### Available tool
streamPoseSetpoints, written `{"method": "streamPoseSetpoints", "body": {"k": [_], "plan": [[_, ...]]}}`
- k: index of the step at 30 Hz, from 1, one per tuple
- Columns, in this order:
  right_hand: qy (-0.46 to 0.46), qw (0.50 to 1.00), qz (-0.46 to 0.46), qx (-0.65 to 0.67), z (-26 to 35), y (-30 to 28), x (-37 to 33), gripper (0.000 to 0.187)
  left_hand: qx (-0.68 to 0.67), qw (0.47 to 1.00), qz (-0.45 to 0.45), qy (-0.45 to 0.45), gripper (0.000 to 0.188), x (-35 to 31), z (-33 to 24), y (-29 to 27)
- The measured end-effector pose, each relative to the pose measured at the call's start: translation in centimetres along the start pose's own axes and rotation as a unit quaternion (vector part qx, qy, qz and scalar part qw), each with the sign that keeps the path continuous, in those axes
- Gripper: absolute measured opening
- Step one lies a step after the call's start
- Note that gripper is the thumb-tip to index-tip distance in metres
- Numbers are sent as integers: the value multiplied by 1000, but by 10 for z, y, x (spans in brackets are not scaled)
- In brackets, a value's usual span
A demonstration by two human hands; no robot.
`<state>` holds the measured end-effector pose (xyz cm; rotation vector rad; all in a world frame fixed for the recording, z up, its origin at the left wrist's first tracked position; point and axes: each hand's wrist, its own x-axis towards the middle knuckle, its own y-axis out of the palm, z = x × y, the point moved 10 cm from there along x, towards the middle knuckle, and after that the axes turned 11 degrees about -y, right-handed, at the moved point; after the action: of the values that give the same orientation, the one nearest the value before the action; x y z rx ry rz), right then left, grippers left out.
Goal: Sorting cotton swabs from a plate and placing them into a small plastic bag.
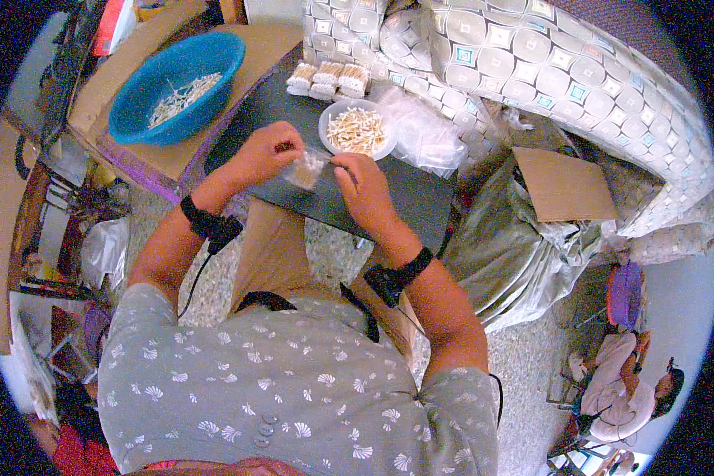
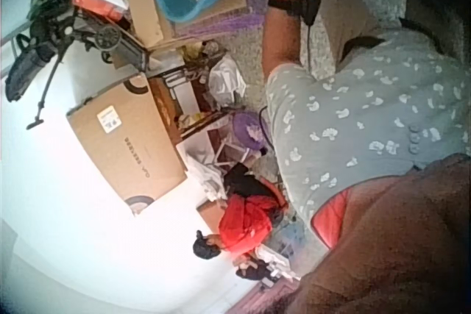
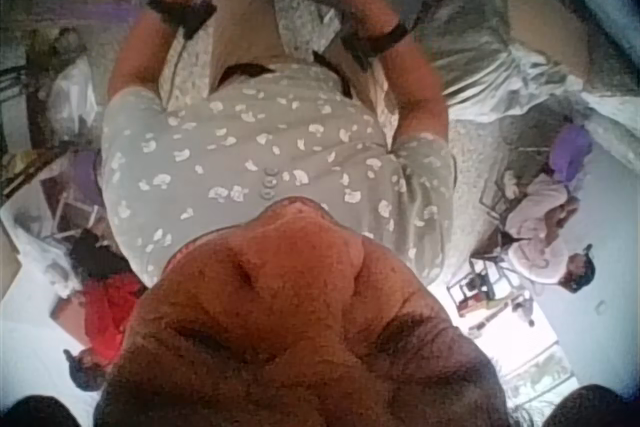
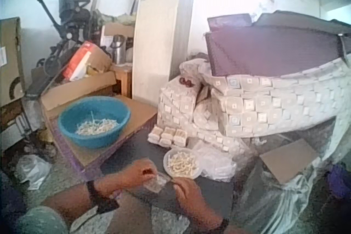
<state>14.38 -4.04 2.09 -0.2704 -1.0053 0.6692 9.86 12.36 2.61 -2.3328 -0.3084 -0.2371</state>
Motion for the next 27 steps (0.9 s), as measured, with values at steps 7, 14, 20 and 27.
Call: {"method": "streamPoseSetpoints", "body": {"k": [7, 14, 20, 27], "plan": [[36, 994, 50, -95, -60, -1, -57, 16, 47, 999, 12, -10, 10, -9, 32, 11], [30, 968, 68, -241, -99, -18, -69, 24, 5, 997, -52, -62, 8, 5, 18, -17], [49, 954, 77, -286, -101, -5, -69, 36, -22, 996, -25, -79, 8, -1, 51, 9], [51, 953, 71, -289, -99, -13, -73, 35, -6, 994, -17, -111, 12, 4, 41, 6]]}}
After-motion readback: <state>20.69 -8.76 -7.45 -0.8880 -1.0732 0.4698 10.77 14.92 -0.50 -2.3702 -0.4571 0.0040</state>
